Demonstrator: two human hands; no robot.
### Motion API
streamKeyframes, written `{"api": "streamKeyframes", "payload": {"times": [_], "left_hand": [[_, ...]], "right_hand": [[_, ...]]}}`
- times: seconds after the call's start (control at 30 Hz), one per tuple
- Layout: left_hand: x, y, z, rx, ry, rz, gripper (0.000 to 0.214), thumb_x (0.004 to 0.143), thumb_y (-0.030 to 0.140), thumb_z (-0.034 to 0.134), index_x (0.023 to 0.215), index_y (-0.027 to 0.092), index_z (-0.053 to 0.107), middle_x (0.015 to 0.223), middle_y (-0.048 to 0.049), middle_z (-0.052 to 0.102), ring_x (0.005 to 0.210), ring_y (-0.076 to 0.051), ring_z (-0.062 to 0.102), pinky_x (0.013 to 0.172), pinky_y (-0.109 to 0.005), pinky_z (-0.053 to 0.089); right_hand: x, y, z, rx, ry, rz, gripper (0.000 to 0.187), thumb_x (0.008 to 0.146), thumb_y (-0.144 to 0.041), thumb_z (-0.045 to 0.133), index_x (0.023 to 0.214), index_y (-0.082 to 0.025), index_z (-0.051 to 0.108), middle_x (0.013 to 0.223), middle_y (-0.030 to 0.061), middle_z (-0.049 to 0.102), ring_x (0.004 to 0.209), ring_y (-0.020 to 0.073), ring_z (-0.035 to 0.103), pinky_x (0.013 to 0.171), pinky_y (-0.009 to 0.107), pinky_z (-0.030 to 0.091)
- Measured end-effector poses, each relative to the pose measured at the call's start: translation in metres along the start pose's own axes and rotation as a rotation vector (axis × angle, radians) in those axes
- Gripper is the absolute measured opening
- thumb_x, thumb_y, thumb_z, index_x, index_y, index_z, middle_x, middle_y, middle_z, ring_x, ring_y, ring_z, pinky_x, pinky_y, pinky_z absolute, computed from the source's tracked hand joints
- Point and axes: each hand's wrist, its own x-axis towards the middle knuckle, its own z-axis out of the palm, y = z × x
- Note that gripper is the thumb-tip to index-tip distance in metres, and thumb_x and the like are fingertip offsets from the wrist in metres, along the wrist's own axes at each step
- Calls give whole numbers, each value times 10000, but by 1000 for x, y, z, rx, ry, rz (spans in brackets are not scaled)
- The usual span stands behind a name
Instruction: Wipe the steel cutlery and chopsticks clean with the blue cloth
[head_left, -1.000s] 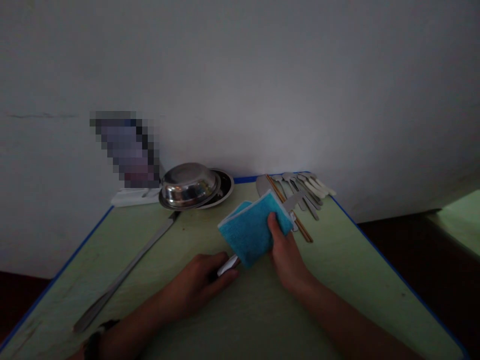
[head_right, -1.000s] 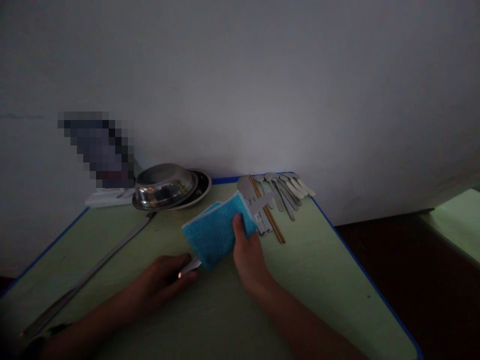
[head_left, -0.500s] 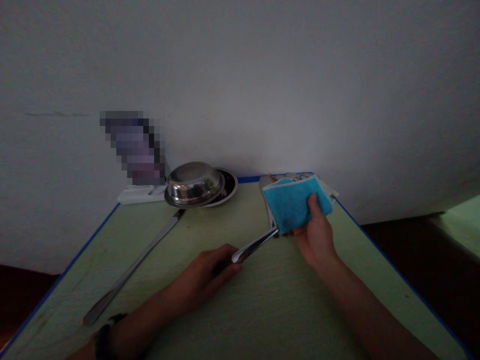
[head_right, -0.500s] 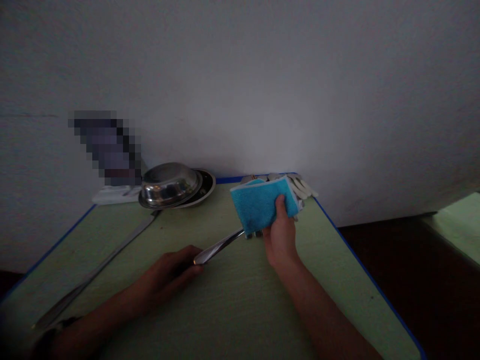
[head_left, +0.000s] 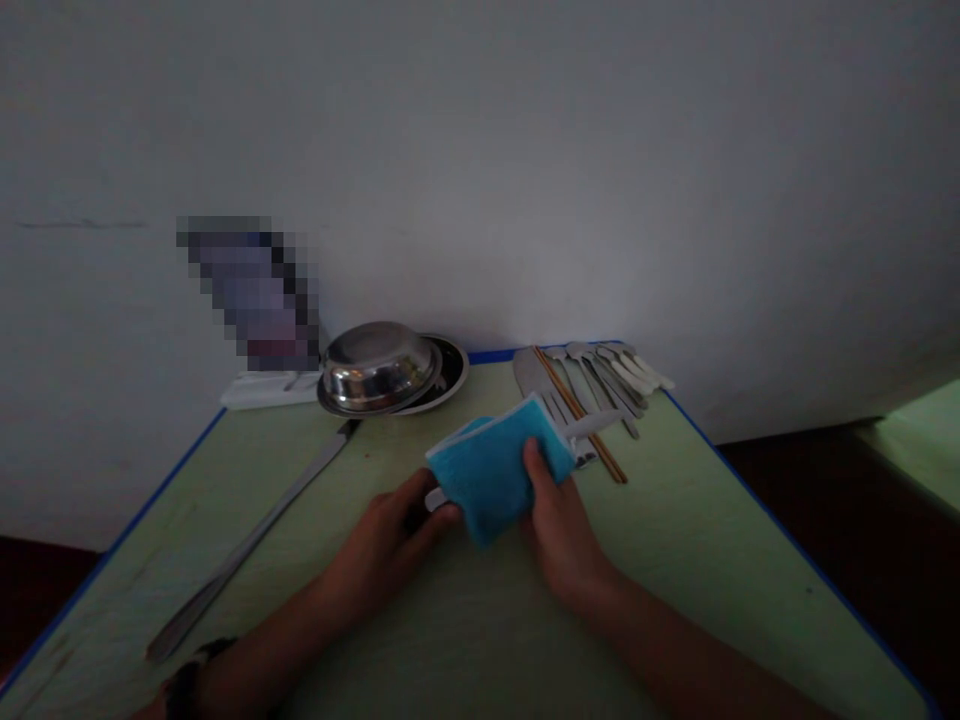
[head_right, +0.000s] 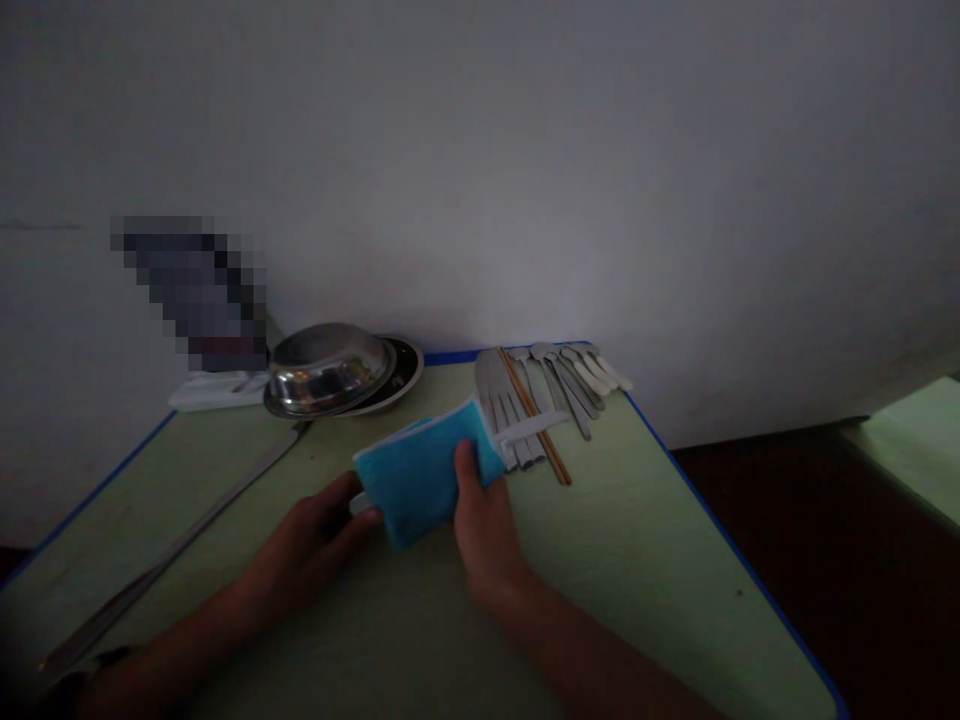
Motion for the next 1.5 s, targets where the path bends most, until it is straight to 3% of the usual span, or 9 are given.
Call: {"api": "streamKeyframes", "payload": {"times": [0.17,0.43,0.63,0.77,0.83,0.9,0.97,1.03,1.5], "left_hand": [[-1,-6,3,112,-48,127,268,875,374,399,718,187,511,579,21,560,465,-110,493,462,-212,355],[-4,-4,6,224,-80,290,343,922,286,312,654,180,497,531,28,492,454,-94,477,478,-216,337],[-3,-2,2,170,-140,309,362,931,290,295,640,177,477,525,39,447,451,-83,440,477,-215,329],[-6,2,0,181,-136,298,392,938,302,282,623,177,479,522,36,456,458,-90,456,502,-220,365],[-6,2,0,174,-141,270,345,937,307,298,724,177,536,571,27,522,503,-104,513,530,-221,400],[-7,0,1,139,-131,238,270,935,295,323,967,184,567,682,15,605,579,-117,571,580,-225,437],[-7,-3,2,100,-98,218,315,935,275,341,1208,206,483,775,11,642,642,-121,595,633,-230,461],[-6,-6,2,71,-54,223,376,934,258,351,1303,224,416,817,8,646,696,-125,598,680,-238,469],[-3,0,-3,54,28,310,359,917,216,406,1266,246,481,771,3,532,647,-107,537,589,-214,434]], "right_hand": [[-9,-7,6,-125,17,110,506,700,-479,628,1158,-267,585,1282,23,546,1206,215,463,1054,370,289],[4,-14,2,-71,14,97,454,715,-518,597,1082,-251,613,1127,24,644,1021,197,588,942,372,412],[16,-28,-1,54,145,123,452,685,-512,632,1043,-236,620,1053,27,676,901,187,630,794,341,498],[31,-47,-7,199,259,38,411,710,-476,628,1020,-207,620,1019,36,687,816,171,644,662,300,529],[36,-54,-10,269,285,-1,358,749,-441,600,1018,-206,622,1037,33,681,821,161,646,656,294,535],[38,-58,-12,327,285,-17,331,778,-423,570,1034,-218,618,1071,20,669,841,150,647,681,294,540],[37,-58,-12,358,268,-12,339,795,-437,542,1050,-226,613,1087,15,663,867,148,646,705,298,542],[35,-58,-11,373,252,-7,365,809,-464,507,1069,-228,607,1085,21,665,895,155,643,713,305,543],[35,-51,-12,315,141,23,383,753,-485,582,1037,-230,621,1070,30,673,801,156,653,605,258,543]]}}
